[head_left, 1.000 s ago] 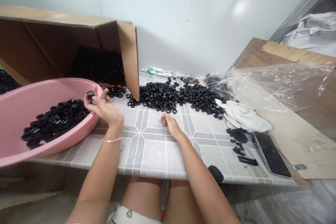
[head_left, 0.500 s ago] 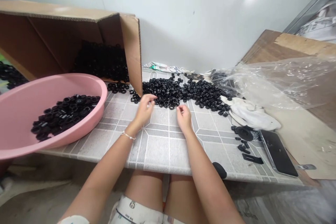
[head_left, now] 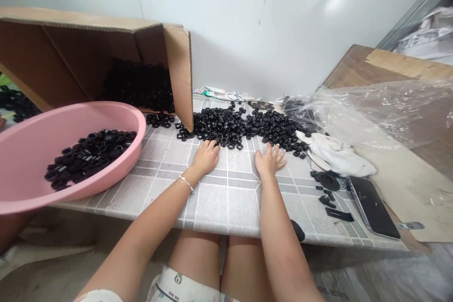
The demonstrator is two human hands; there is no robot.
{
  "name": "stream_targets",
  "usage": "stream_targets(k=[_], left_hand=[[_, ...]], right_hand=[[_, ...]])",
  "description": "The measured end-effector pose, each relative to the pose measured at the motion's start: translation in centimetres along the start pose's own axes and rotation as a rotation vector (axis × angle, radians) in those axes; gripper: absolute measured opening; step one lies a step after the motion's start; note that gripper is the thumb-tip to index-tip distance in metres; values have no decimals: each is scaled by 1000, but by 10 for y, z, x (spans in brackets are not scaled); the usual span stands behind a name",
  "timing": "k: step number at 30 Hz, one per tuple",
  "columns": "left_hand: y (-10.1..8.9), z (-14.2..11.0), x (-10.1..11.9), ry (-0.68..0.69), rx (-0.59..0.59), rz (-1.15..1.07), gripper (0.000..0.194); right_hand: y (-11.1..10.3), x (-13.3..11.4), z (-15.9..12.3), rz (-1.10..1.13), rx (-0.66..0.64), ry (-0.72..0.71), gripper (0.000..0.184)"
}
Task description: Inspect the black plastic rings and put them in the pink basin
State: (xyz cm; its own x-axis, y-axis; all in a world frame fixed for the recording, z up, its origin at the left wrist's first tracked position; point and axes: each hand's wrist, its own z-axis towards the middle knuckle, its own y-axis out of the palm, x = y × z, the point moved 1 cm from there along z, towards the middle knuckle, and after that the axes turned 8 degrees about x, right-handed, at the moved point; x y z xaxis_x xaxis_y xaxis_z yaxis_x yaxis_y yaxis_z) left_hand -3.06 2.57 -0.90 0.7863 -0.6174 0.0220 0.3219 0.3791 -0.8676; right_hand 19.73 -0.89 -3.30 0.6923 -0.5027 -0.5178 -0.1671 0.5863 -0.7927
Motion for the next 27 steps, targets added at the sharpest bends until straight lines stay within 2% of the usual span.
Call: stream_targets(k=[5,8,12,16,22,27], left_hand=[[-3,0,4,33,-12,31,26],[-4,-1,4,34,-10,42,29],[-7,-4,3,12,20,-42,30],[-7,-7,1,7,31,-37,31],[-6,-9,3,36,44,-9,33],[-9,-8,9,49,52,-39,33]], right_hand=[[-4,1,-1,-67,-65,-10,62],[-3,-7,5,-101,-80,-34,61],[8,-29,17,-115,-74,-189,56],[21,-45,15,-166,-116,-357,52],[22,-51,5,-201,-37,-528,44],[20,-55,7,-202,-87,-620,49]])
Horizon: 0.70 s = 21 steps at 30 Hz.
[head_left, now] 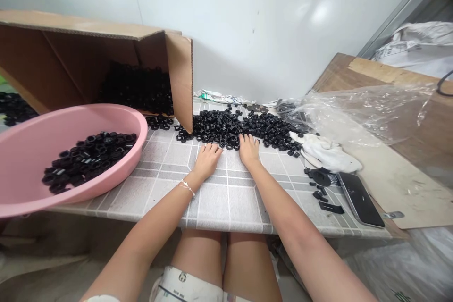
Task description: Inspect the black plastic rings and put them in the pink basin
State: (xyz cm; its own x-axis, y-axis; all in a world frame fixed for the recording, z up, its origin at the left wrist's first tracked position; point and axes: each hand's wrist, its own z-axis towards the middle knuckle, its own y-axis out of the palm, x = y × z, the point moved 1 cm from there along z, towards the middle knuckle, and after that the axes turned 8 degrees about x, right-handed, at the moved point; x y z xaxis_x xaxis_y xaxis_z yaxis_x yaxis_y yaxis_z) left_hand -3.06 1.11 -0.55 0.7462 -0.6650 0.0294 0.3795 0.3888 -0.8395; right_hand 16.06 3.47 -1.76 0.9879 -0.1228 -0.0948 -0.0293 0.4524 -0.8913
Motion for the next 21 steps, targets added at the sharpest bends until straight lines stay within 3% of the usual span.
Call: stream_targets(k=[6,10,14,17,21], left_hand=[[-1,0,-1,21,70,-49,32],[1,1,-4,0,76,-125,30],[4,3,-4,-87,61,-391,27],[4,4,-1,-197,112,-628,26],[3,4,1,-296,180,-758,25]], right_hand=[[-6,-3,-1,16,20,17,40],[-20,-4,-2,104,126,86,40],[-39,-17,-15,445,321,123,44],[-40,-34,-37,825,301,-4,34],[-30,-46,-60,994,245,-11,30]])
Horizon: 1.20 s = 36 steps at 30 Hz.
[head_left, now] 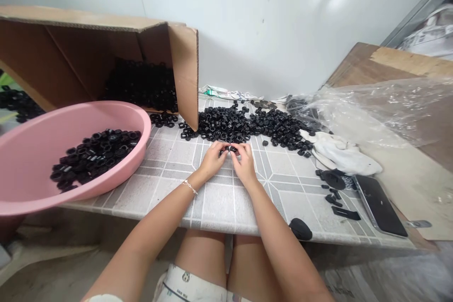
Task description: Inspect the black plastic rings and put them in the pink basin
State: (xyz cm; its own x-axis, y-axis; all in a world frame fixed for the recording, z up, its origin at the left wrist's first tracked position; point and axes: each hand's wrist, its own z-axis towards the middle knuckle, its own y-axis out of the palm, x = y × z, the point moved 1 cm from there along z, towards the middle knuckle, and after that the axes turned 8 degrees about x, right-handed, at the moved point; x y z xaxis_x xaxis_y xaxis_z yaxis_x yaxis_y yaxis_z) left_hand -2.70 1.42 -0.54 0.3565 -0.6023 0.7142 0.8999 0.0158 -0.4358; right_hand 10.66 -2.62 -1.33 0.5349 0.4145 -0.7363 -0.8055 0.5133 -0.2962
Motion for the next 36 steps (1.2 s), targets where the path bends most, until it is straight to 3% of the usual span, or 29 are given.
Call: stream_targets(k=[7,12,15,20,24,29,34,36], left_hand=[[-1,2,-4,-129,3,-234,23],[-1,4,-5,-353,-7,-511,29],[0,3,-4,-458,-24,-650,33],[1,1,0,-489,-125,-795,33],[2,0,5,-512,-186,-881,33],[0,1,6,-601,-142,-902,38],[-1,2,6,-592,-88,-857,41],[-1,2,5,-569,-107,-803,40]], right_hand=[[3,4,-2,137,19,155,30],[1,7,1,332,53,346,26],[1,11,4,457,143,482,26],[-3,9,9,717,196,607,42],[-8,3,11,905,162,646,34],[-12,0,11,894,130,595,27],[-12,5,7,700,-85,618,27],[-12,8,6,664,-113,597,27]])
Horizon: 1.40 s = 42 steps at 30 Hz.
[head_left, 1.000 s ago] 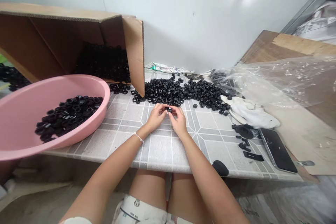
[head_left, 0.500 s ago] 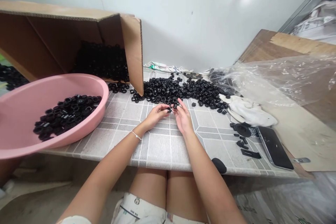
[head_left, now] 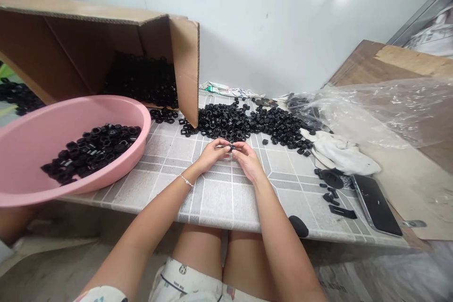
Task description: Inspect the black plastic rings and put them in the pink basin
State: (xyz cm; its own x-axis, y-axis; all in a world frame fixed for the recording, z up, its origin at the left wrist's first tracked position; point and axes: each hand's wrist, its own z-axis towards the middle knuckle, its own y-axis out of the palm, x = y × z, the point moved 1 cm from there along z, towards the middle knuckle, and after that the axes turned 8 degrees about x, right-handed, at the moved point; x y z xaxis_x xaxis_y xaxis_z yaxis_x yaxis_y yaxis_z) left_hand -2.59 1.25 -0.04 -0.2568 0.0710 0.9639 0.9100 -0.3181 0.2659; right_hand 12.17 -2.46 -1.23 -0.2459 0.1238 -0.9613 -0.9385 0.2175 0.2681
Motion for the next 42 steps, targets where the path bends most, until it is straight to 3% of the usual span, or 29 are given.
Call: stream_targets(k=[10,17,24,32,38,42], left_hand=[[-10,5,-3,127,-48,227,40],[-10,7,-7,277,43,420,29],[-11,7,-5,348,66,450,24],[-11,7,-3,180,0,233,36],[-7,5,-3,-15,21,76,41],[-3,6,0,-48,29,15,40]], right_hand=[[-5,6,5,-119,-6,-134,29],[-2,11,6,-238,17,-247,25],[3,14,4,-269,48,-308,25],[5,14,2,-294,57,-367,25],[8,9,0,-274,63,-312,27],[8,6,1,-237,104,-232,35]])
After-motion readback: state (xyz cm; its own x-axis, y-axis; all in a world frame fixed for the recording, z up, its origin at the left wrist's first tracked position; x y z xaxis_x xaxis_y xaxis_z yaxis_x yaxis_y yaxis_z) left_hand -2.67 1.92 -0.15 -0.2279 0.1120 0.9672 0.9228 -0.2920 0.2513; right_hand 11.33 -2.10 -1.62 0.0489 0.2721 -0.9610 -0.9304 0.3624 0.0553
